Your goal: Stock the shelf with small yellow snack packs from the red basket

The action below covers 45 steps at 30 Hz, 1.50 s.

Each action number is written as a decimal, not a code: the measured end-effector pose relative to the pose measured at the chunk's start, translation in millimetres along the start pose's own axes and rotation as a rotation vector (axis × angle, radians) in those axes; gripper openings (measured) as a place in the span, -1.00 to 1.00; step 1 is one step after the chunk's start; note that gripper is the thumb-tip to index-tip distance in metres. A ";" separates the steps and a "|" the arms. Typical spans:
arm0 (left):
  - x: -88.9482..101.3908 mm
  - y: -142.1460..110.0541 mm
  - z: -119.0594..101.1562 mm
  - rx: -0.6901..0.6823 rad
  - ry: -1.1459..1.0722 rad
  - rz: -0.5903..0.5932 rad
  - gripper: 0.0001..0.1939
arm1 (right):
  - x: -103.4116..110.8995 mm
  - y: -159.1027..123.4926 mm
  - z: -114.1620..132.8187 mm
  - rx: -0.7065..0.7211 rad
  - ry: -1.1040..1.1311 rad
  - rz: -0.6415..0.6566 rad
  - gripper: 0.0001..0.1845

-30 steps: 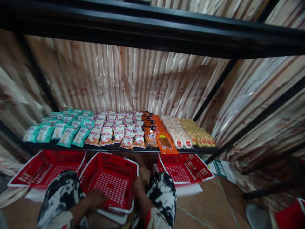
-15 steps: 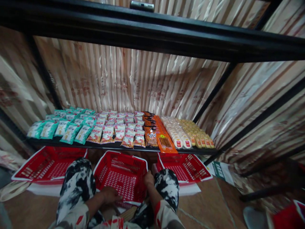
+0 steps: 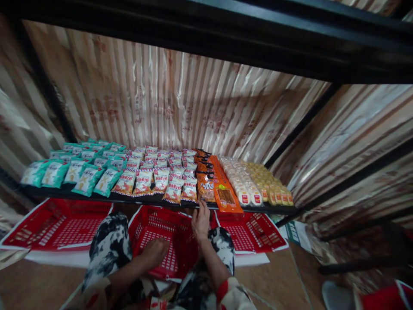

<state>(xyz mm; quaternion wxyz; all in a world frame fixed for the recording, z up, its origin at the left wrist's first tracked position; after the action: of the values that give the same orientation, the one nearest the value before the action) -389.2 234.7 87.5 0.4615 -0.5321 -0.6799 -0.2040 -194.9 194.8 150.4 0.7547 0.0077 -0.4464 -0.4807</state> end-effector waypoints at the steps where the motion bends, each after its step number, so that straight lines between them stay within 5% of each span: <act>1: 13.6 10.1 -7.9 -0.056 -0.032 -0.104 -0.61 | 4.9 11.6 0.1 -0.010 0.008 -0.037 -0.53; 5: 60.3 47.6 -36.5 -0.199 -0.086 -0.426 -0.62 | 5.1 42.6 -0.8 0.034 0.012 0.007 -0.52; 8: 84.4 67.0 -42.7 -0.149 -0.003 -0.601 -0.60 | -10.9 49.3 1.1 0.115 0.038 0.117 -0.53; 16: 124.8 77.5 2.3 0.193 0.152 -0.833 -0.53 | -43.8 69.1 9.5 -0.033 -0.089 0.199 -0.48; 20: 135.6 82.6 17.8 0.318 0.183 -0.807 -0.47 | -39.6 77.5 20.3 -0.113 -0.204 0.249 -0.48; 26: 142.9 94.3 11.6 0.367 0.152 -0.713 -0.44 | -35.6 86.3 30.7 -0.139 -0.347 0.331 -0.45; 37: 137.2 102.4 14.6 0.331 0.010 -0.701 -0.42 | -40.9 99.9 27.8 -0.145 -0.228 0.299 -0.50; 45: 134.5 105.3 16.6 0.309 -0.034 -0.757 -0.40 | -56.1 96.9 31.7 -0.236 -0.309 0.471 -0.12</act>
<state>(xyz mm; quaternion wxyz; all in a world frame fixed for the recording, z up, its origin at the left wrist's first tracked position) -301.0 356.4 170.5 0.4171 -0.1722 -0.8579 -0.2457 -154.7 301.2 174.8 0.7644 -0.2571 -0.4862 -0.3365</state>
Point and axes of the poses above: each hand's wrist, its own y-axis towards the middle knuckle, its own x-axis out of the back of the hand, z = x × y, the point moved 6 cm from there along y, towards the middle knuckle, and after that the axes turned 7 degrees about -x, right-handed, at the moved point
